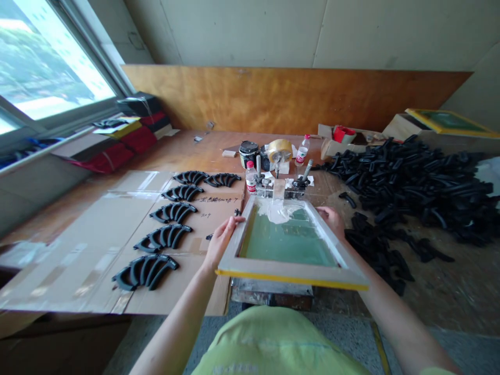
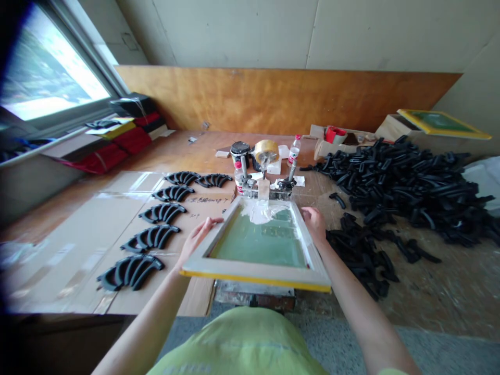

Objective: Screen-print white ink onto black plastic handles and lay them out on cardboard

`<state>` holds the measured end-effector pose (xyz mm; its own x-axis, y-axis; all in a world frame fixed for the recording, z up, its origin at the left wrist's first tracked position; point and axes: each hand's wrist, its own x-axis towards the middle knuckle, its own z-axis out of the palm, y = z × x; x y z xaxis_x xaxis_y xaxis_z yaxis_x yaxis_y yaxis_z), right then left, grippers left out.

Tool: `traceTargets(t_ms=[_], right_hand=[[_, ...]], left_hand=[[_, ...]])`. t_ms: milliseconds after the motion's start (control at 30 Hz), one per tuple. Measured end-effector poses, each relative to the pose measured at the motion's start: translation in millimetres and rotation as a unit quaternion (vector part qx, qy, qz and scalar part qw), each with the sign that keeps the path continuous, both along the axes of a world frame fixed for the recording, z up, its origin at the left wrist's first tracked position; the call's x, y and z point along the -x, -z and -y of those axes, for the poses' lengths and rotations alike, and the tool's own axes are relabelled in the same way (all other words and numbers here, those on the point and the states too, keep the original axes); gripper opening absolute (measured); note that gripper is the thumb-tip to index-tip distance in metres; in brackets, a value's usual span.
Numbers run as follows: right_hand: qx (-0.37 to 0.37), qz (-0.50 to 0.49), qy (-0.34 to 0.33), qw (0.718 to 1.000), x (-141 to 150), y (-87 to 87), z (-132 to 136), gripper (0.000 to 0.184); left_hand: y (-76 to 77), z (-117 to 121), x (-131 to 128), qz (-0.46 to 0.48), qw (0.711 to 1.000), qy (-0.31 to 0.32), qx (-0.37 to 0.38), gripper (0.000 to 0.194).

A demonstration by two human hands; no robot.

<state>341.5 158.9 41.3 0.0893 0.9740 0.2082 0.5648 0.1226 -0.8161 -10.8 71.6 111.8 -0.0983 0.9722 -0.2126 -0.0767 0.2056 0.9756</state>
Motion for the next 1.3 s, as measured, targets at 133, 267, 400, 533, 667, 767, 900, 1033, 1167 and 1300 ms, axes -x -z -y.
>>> traceTargets(t_ms=[133,267,400,533,667,767,900,1033,1167,1300], right_hand=[[-0.117,0.095,-0.040,0.988,31.9,-31.3,-28.2,0.037],[-0.148,0.253,-0.150,0.944,95.7,-36.5,-47.8,0.048],[-0.057,0.358,-0.202,0.910,113.9,-26.2,-52.6,0.015],[-0.032,0.401,-0.153,0.903,100.7,-21.0,-48.1,0.006],[-0.043,0.404,-0.127,0.905,102.4,-13.7,-31.9,0.011],[-0.077,0.390,-0.205,0.895,105.8,-7.1,-8.1,0.017],[-0.120,0.352,-0.346,0.862,91.8,-9.1,20.3,0.022],[-0.094,0.304,-0.388,0.865,83.0,-20.7,15.5,0.019],[-0.107,0.309,-0.294,0.898,95.1,-17.5,8.9,0.021],[-0.135,0.318,-0.327,0.880,95.1,-4.0,29.0,0.028]], left_hand=[[58.2,19.3,4.1,-0.006,0.996,0.045,0.082,0.065],[105.9,20.5,0.1,-0.031,0.997,0.033,0.056,0.083],[123.5,17.3,-0.2,-0.045,0.997,0.024,0.061,0.081],[124.5,17.8,1.2,-0.051,0.996,0.034,0.061,0.076],[125.3,18.8,1.4,-0.051,0.996,0.030,0.067,0.075],[126.1,19.0,1.4,-0.059,0.995,0.030,0.069,0.075],[125.7,19.9,0.9,-0.079,0.995,0.029,0.061,0.073],[122.8,20.9,-0.9,-0.089,0.994,0.025,0.051,0.070],[118.4,20.1,-2.2,-0.068,0.996,0.016,0.059,0.072],[116.6,18.4,-2.7,-0.052,0.997,0.007,0.065,0.074]])
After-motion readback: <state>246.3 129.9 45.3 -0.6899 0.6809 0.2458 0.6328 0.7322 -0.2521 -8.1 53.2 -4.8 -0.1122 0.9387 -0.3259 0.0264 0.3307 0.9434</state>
